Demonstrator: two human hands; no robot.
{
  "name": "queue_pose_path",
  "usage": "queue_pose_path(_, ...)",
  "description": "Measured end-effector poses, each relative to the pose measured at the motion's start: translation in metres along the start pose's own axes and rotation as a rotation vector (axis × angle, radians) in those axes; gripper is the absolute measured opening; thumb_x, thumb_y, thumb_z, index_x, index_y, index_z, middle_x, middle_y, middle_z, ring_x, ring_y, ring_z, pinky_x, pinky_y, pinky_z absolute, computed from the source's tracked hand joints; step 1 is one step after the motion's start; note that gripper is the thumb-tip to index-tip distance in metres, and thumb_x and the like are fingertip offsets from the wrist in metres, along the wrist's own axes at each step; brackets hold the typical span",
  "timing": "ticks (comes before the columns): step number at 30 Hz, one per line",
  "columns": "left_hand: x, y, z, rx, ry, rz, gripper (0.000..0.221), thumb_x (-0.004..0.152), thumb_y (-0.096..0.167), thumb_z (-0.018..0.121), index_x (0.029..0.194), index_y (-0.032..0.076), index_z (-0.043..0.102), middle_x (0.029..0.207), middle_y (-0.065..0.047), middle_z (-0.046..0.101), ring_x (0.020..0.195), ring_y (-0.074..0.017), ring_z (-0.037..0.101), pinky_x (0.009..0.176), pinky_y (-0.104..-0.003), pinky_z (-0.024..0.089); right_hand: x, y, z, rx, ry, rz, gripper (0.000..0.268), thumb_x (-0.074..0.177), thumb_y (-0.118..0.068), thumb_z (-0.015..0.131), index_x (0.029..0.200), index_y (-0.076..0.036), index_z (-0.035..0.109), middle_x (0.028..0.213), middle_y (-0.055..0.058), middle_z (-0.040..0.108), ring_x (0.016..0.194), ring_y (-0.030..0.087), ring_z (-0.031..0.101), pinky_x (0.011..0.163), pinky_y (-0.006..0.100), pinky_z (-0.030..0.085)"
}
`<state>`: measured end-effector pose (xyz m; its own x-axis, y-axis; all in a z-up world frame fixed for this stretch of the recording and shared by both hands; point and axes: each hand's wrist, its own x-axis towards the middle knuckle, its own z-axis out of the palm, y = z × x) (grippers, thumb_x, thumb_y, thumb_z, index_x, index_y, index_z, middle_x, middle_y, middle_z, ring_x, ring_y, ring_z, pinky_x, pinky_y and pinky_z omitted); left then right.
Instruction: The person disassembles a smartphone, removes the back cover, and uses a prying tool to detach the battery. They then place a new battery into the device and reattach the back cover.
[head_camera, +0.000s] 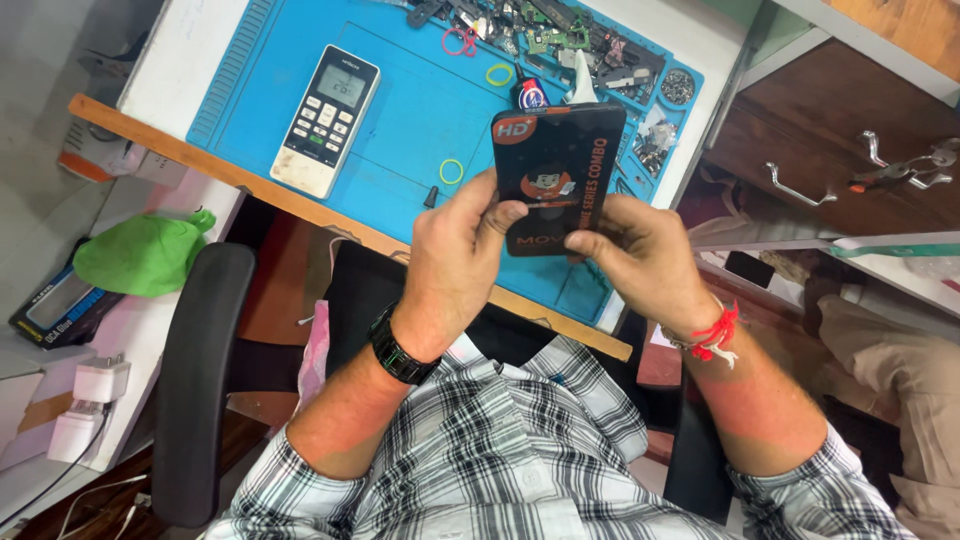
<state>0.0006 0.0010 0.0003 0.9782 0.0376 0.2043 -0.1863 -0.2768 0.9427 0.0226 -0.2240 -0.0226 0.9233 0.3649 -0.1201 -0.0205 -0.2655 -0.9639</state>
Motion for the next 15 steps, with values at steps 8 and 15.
queue_pose_path(8,0.001,0.001,0.004,0.03,-0.307,-0.253,0.028,0.096,0.017,0.068,0.116,0.001,0.056,0.079,-0.016,0.073,0.069,-0.0256,0.074,0.059,-0.036,0.053,0.006,0.001,0.0,0.245,0.04,0.013,0.028,0.103,-0.007,0.061,0.127,0.007,0.059,0.114,0.013,0.073,0.098,0.018,0.073,0.079,0.032,0.065)
queue_pose_path(15,-0.005,-0.009,0.024,-0.435,-0.176,-0.341,0.021,0.099,0.007,0.064,0.115,-0.002,0.053,0.095,-0.011,0.078,0.08,-0.0138,0.078,0.068,-0.026,0.062,-0.001,0.005,0.008,0.36,0.092,-0.105,0.048,0.097,-0.006,0.073,0.14,0.006,0.055,0.123,0.012,0.07,0.109,0.017,0.069,0.094,0.031,0.059)
